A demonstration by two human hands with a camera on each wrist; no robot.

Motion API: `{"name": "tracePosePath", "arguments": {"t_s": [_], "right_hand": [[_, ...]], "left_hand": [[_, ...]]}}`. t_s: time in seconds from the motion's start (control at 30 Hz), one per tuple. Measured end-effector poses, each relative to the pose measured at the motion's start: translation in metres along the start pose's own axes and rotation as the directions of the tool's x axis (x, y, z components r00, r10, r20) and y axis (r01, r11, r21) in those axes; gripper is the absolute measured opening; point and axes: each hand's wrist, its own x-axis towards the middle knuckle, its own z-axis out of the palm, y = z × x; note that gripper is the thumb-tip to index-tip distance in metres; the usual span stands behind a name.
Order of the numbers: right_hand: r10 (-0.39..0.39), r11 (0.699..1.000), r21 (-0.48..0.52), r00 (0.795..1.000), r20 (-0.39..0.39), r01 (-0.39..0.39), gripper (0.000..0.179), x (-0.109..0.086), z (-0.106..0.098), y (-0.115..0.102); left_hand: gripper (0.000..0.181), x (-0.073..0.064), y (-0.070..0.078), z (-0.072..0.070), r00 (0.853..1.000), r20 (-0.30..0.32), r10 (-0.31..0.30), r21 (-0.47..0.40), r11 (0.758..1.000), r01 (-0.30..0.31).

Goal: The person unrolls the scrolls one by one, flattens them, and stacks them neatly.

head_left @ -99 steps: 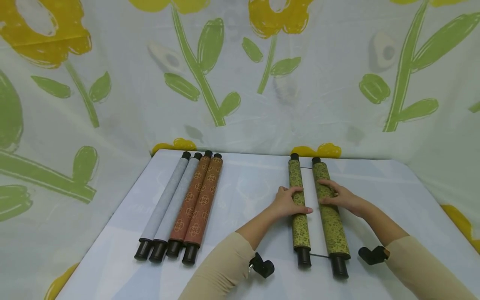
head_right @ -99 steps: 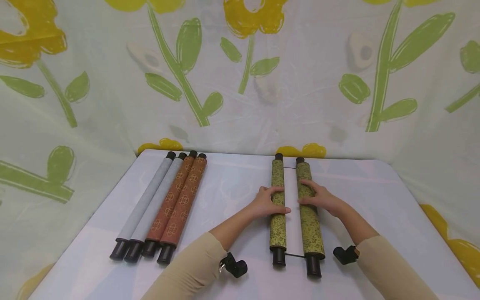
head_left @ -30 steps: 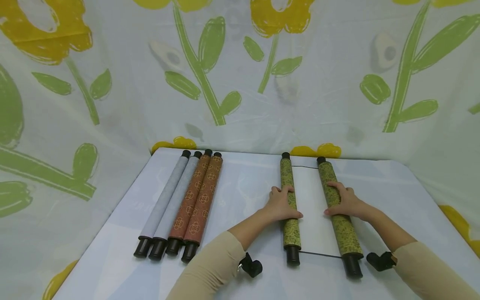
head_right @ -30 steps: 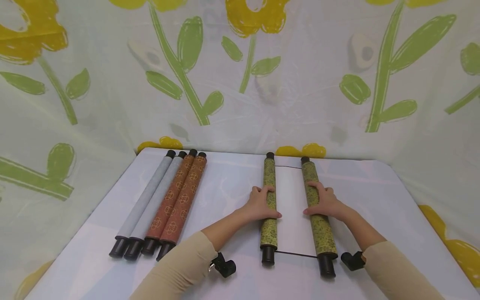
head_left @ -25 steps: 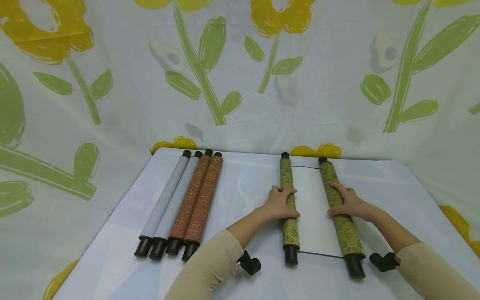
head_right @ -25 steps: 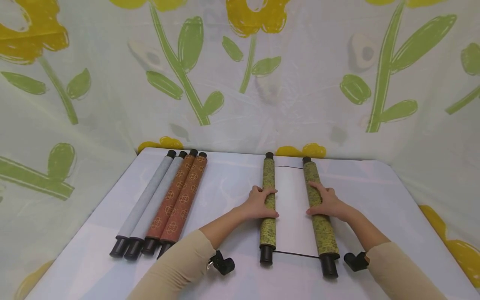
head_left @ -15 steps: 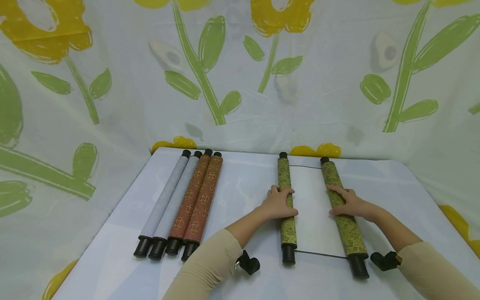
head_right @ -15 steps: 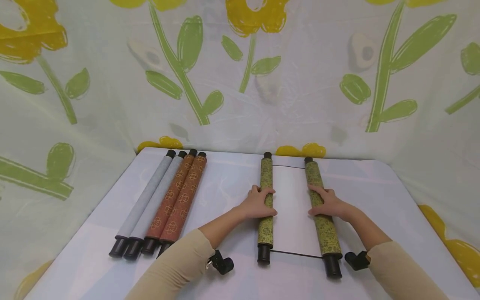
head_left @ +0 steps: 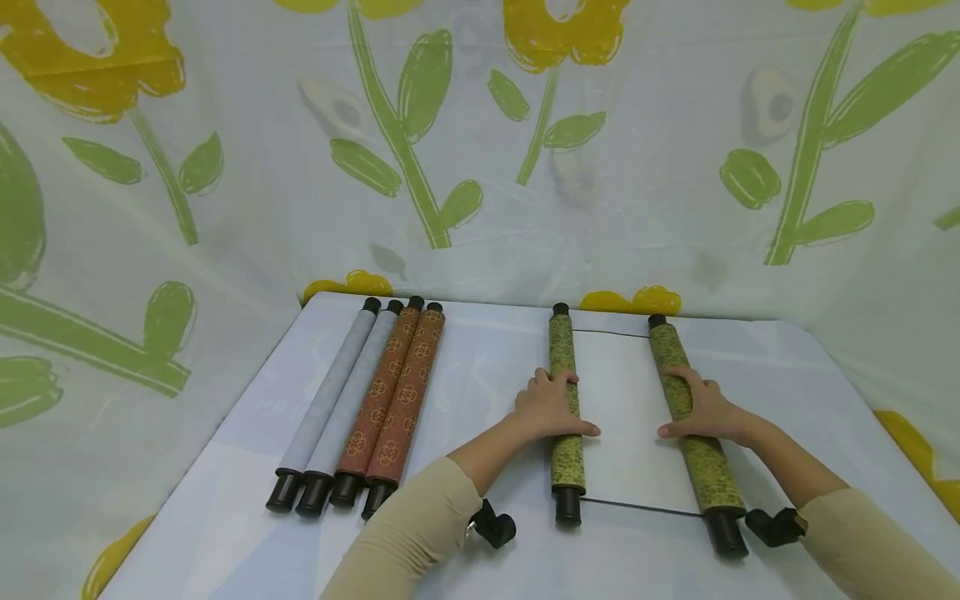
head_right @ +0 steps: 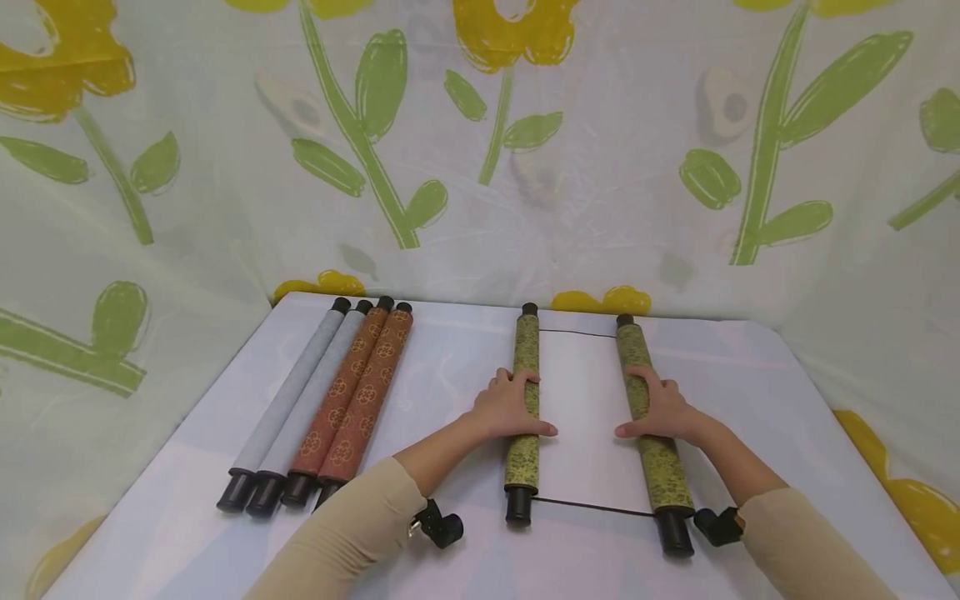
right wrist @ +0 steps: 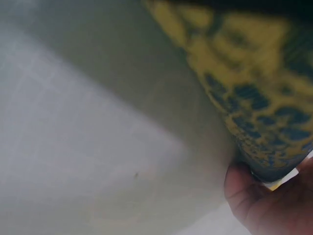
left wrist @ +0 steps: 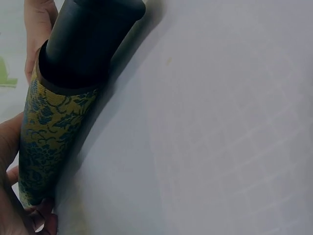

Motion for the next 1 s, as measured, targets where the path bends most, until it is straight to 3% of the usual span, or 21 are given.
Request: {"name": "tracePosePath", "arguments": {"t_s": [0.3, 0.7, 0.87, 1.0], "right_hand": [[-0.012, 1.0, -0.005, 1.0, 0.0, 0.012, 0.11, -0.002, -0.003, 0.006], [0.002, 1.0, 0.03, 0.992, 0.13, -0.006, 0.092, -0.01, -0.013, 0.009], [0.011, 1.0, 0.0, 0.991, 0.13, -0.011, 0.088, -0.008, -0.013, 0.013], [0.007, 0.999, -0.037, 0.993, 0.114, -0.003, 0.095, -0.008, -0.013, 0.016]], "left_hand": [[0.074, -0.002, -0.008, -0.005, 1.0, 0.023, 0.012, -0.048, 0.999, -0.011], [0.066, -0.003, -0.023, -0.01, 0.994, 0.1, 0.048, -0.045, 0.998, -0.043], [0.065, -0.004, -0.024, -0.011, 0.995, 0.086, 0.044, -0.062, 0.997, -0.039], [0.073, -0.005, -0.023, -0.011, 0.998, 0.057, 0.038, -0.062, 0.997, -0.034]]}}
